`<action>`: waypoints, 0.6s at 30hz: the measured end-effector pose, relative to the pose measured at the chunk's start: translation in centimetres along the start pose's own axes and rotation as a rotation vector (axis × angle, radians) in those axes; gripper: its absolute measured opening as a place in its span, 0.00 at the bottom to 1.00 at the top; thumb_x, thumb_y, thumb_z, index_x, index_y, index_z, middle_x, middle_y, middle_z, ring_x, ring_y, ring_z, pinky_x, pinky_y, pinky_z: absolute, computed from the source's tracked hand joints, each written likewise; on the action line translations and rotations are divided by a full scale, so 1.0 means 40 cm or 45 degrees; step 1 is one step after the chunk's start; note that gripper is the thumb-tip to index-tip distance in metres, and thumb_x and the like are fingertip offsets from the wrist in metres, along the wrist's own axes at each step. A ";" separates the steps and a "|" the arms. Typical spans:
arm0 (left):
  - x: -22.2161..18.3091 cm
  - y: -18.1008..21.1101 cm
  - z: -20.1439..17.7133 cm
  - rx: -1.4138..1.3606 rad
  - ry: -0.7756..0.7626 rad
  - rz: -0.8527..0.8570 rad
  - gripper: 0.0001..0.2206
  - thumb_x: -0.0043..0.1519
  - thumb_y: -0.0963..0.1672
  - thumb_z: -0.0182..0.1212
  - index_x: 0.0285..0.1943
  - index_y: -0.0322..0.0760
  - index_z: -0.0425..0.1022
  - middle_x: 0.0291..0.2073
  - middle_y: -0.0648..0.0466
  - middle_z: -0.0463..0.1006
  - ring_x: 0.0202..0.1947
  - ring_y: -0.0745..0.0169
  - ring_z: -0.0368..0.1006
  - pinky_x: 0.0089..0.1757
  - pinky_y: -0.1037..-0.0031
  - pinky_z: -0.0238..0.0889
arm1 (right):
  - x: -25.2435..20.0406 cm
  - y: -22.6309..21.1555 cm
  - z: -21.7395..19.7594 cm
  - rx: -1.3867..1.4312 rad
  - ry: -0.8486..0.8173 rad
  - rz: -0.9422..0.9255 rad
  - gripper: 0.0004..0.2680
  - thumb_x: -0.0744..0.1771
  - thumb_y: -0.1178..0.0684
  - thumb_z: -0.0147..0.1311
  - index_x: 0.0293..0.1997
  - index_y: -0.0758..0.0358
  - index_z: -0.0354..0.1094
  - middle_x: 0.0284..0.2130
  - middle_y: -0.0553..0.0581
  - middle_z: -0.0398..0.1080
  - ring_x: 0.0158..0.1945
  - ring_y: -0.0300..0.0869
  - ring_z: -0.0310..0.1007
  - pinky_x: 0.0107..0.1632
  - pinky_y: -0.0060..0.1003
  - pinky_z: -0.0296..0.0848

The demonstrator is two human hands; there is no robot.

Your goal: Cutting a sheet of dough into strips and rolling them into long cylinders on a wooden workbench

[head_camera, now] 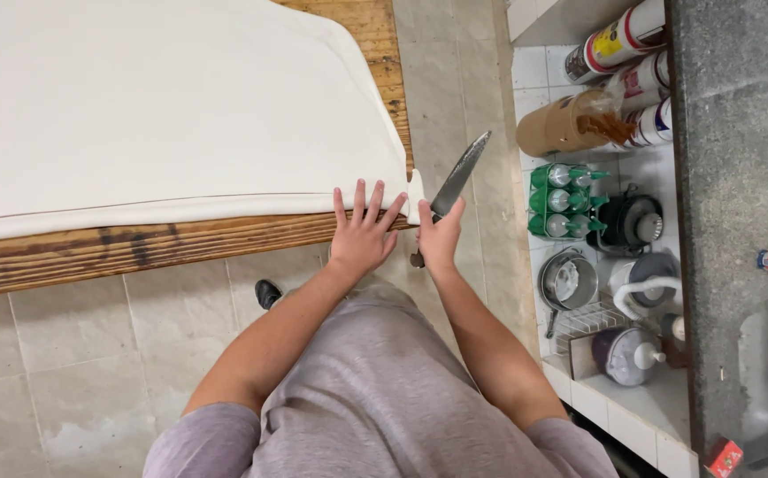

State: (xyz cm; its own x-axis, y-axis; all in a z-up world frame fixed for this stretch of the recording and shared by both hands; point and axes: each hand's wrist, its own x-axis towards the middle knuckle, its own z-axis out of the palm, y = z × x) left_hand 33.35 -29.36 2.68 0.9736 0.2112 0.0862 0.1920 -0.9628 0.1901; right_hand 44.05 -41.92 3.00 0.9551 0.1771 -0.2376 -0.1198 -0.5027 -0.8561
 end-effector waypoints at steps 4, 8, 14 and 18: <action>0.014 0.005 -0.041 -0.139 -0.117 -0.070 0.29 0.69 0.55 0.38 0.82 0.61 0.46 0.76 0.45 0.51 0.77 0.34 0.38 0.65 0.27 0.22 | -0.055 -0.041 -0.032 0.235 0.157 -0.134 0.14 0.71 0.53 0.54 0.59 0.64 0.52 0.17 0.55 0.66 0.15 0.39 0.67 0.18 0.30 0.70; 0.026 0.015 -0.114 -0.470 -0.273 -0.235 0.26 0.71 0.56 0.34 0.80 0.59 0.50 0.76 0.47 0.53 0.78 0.43 0.39 0.68 0.35 0.22 | -0.115 -0.120 -0.100 0.365 0.127 -0.396 0.11 0.70 0.58 0.54 0.53 0.61 0.53 0.26 0.56 0.71 0.14 0.36 0.66 0.18 0.28 0.70; 0.013 0.016 -0.049 -3.068 -0.158 -1.076 0.23 0.72 0.51 0.39 0.72 0.36 0.62 0.59 0.47 0.72 0.57 0.51 0.68 0.59 0.52 0.58 | -0.220 -0.304 -0.102 -0.125 -0.261 -0.374 0.15 0.62 0.52 0.67 0.45 0.65 0.64 0.33 0.75 0.74 0.34 0.70 0.77 0.30 0.57 0.75; -0.053 -0.046 -0.082 -3.253 -0.359 -1.141 0.15 0.68 0.52 0.48 0.53 0.40 0.68 0.51 0.48 0.75 0.55 0.48 0.71 0.61 0.56 0.57 | -0.253 -0.267 -0.076 -0.255 -0.528 -0.572 0.22 0.65 0.45 0.55 0.68 0.53 0.58 0.52 0.47 0.73 0.59 0.45 0.74 0.60 0.40 0.70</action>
State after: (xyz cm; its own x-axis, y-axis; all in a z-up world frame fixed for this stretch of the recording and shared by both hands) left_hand 30.54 -27.47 5.34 0.8397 0.0063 -0.5429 0.1012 0.9806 0.1679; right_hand 36.49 -40.93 15.94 0.7111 0.6998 -0.0677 0.3592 -0.4443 -0.8207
